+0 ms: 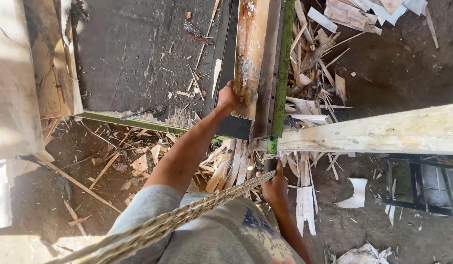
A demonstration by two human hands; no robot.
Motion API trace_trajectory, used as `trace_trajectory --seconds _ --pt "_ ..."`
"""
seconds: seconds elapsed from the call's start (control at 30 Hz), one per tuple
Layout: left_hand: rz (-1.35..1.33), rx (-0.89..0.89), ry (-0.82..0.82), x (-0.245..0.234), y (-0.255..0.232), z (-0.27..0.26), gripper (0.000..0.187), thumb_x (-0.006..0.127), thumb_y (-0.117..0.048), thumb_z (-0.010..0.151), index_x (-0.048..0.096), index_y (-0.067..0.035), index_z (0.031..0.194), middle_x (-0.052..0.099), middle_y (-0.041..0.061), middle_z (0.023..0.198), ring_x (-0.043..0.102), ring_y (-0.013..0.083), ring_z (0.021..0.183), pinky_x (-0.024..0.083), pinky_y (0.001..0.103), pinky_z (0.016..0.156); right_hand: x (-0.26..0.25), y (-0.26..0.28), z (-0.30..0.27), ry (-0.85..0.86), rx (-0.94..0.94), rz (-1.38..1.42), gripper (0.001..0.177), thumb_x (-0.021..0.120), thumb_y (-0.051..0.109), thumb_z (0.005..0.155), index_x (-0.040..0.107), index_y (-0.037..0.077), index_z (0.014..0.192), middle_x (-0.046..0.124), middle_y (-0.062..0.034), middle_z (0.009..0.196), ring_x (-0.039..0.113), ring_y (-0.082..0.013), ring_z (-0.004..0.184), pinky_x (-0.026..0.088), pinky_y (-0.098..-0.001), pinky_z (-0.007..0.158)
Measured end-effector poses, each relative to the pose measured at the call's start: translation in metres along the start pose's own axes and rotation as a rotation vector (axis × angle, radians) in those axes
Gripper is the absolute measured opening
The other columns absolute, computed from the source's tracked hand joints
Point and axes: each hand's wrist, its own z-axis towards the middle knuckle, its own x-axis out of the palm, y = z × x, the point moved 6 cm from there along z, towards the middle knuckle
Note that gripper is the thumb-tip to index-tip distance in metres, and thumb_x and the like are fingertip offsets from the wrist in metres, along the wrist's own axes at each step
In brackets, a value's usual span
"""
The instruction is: Trimming thin wood veneer panels using a manual guillotine cutter.
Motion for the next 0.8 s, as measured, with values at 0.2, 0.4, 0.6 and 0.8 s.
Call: trace_trajectory --seconds 0.2,0.4,0.6,0.8 --pt "-0.091 -0.057 0.116 -0.003 0.000 -0.015 0.078 0.081 -0.011 0.082 0.040 -0.007 0.148 0.058 0.020 0.140 0.066 0.0328 0.118 0.057 0.035 0.100 -0.053 0.056 -0.031 0.106 0.254 0.162 0.082 0.069 0.016 0.085 0.032 0.022 0.159 0.070 -0.0147 0.112 0.073 -0.0314 0.076 0.066 -0.0450 0.062" --pt "-0.020 -0.010 0.034 -0.016 -0.001 -0.014 0.068 0.088 -0.018 0.079 0.054 -0.007 0.137 0.071 0.023 0.121 0.068 0.0404 0.112 0.055 0.045 0.096 -0.031 0.014 -0.013 0.084 0.169 0.041 0.074 0.075 0.017 0.086 0.041 0.015 0.152 0.070 -0.0198 0.107 0.077 -0.0265 0.080 0.069 -0.0398 0.064" --pt "-0.010 -0.012 -0.059 0.009 0.007 0.010 0.049 0.063 0.002 0.086 0.057 -0.009 0.133 0.073 0.025 0.112 0.069 0.0435 0.107 0.058 0.048 0.090 0.067 -0.068 0.044 -0.062 -0.107 0.051 0.063 0.075 0.014 0.086 0.045 0.005 0.141 0.073 -0.0188 0.102 0.074 -0.0310 0.083 0.062 -0.0433 0.067" --pt "-0.013 0.079 -0.069 -0.026 -0.006 -0.029 0.044 0.068 -0.004 0.082 0.059 -0.004 0.125 0.072 0.027 0.112 0.067 0.0445 0.108 0.056 0.049 0.092 0.051 -0.056 0.032 -0.104 -0.063 0.061 0.053 0.076 0.018 0.088 0.052 0.006 0.134 0.075 -0.0164 0.098 0.075 -0.0324 0.082 0.058 -0.0458 0.067"
